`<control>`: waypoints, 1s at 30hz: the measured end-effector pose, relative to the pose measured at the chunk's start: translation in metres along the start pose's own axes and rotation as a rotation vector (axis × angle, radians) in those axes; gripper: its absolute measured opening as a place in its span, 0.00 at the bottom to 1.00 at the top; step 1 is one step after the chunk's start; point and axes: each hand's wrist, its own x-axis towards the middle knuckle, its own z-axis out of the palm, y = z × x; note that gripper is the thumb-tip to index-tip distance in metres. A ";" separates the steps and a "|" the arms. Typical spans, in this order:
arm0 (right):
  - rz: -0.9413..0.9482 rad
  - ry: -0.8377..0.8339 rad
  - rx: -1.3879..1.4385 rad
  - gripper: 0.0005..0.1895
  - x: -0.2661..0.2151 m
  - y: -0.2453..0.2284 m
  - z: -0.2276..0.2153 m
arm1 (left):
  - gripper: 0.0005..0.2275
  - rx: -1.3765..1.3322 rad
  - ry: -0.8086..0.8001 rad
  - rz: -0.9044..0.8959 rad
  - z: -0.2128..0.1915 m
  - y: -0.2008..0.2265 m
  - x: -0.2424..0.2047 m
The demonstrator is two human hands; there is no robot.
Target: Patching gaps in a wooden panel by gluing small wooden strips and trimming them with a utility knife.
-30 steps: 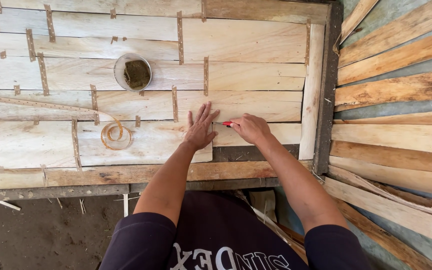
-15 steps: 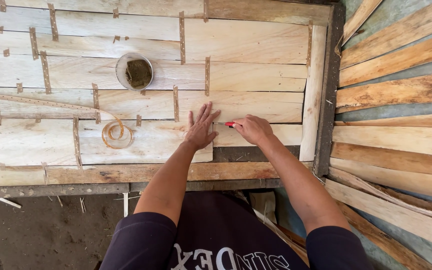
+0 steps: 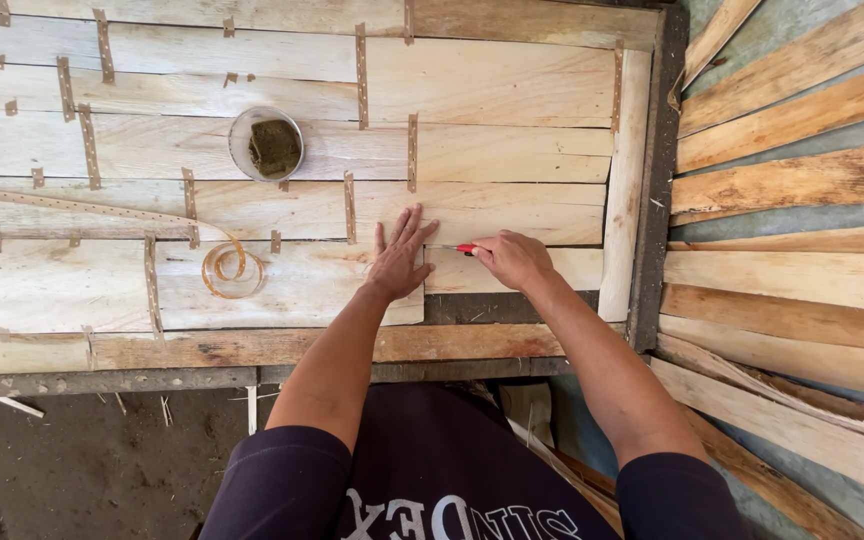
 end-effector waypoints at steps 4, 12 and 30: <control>0.030 -0.031 0.001 0.20 -0.003 0.002 -0.003 | 0.37 -0.003 -0.002 -0.002 0.000 0.000 -0.001; 0.067 -0.007 0.005 0.20 -0.006 0.028 -0.001 | 0.38 0.026 -0.008 -0.003 0.002 -0.002 0.001; 0.114 -0.012 0.020 0.20 -0.014 0.049 -0.004 | 0.37 0.074 -0.050 -0.012 0.000 0.004 0.002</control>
